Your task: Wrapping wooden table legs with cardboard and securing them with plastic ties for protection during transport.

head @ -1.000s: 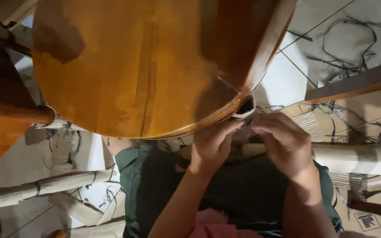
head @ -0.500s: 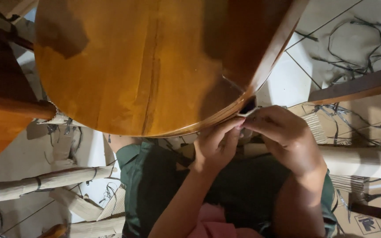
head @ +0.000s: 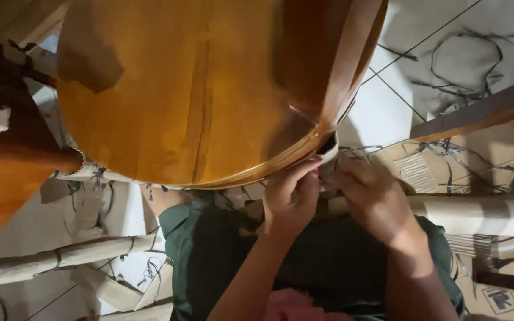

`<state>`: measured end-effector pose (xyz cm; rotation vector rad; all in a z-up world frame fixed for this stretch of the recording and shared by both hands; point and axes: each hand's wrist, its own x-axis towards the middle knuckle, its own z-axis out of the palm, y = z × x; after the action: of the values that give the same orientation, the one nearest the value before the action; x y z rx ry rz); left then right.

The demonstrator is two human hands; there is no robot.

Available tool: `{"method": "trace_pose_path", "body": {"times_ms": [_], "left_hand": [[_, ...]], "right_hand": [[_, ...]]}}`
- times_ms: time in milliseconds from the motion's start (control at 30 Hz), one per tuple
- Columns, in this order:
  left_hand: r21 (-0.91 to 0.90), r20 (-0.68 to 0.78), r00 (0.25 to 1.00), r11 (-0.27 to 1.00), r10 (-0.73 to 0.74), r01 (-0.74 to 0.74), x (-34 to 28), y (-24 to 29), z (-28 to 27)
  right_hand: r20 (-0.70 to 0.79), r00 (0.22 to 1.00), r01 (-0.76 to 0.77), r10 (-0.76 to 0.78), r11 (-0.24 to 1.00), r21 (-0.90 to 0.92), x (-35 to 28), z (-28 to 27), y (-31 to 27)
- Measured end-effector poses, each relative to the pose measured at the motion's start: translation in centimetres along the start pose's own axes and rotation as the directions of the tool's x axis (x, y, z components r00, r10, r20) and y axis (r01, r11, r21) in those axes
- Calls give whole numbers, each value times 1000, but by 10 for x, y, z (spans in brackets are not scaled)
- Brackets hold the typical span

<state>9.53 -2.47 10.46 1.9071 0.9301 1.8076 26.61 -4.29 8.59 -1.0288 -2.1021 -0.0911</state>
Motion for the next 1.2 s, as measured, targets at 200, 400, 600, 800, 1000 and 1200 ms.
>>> {"method": "trace_pose_path", "body": {"times_ms": [200,400,600,800,1000,1200], "left_hand": [[92,39,999,996,-24,20,-1,3,-20],[171,141,970,970,-198,173,-26,-9,-20],[59,231,917,945,-325,320,-18,-9,-28],[-175,124,774,754,-621,633,-51,-43,-26],[-340,73,562,509,-824,791,-61,-54,-12],[-252,101,693,655,-714,712,-50,-33,-19]], "right_hand": [[-52,971,-211,235,934,287,15,-1,-17],[-113,937,-243,331,848,472,23,10,-27],[-150,931,-238,334,863,445,41,-8,-44],[-99,942,-289,321,925,246,17,-10,-22],[-217,890,-363,400,912,192,4,26,10],[-270,862,-365,429,895,256,10,37,15]]}}
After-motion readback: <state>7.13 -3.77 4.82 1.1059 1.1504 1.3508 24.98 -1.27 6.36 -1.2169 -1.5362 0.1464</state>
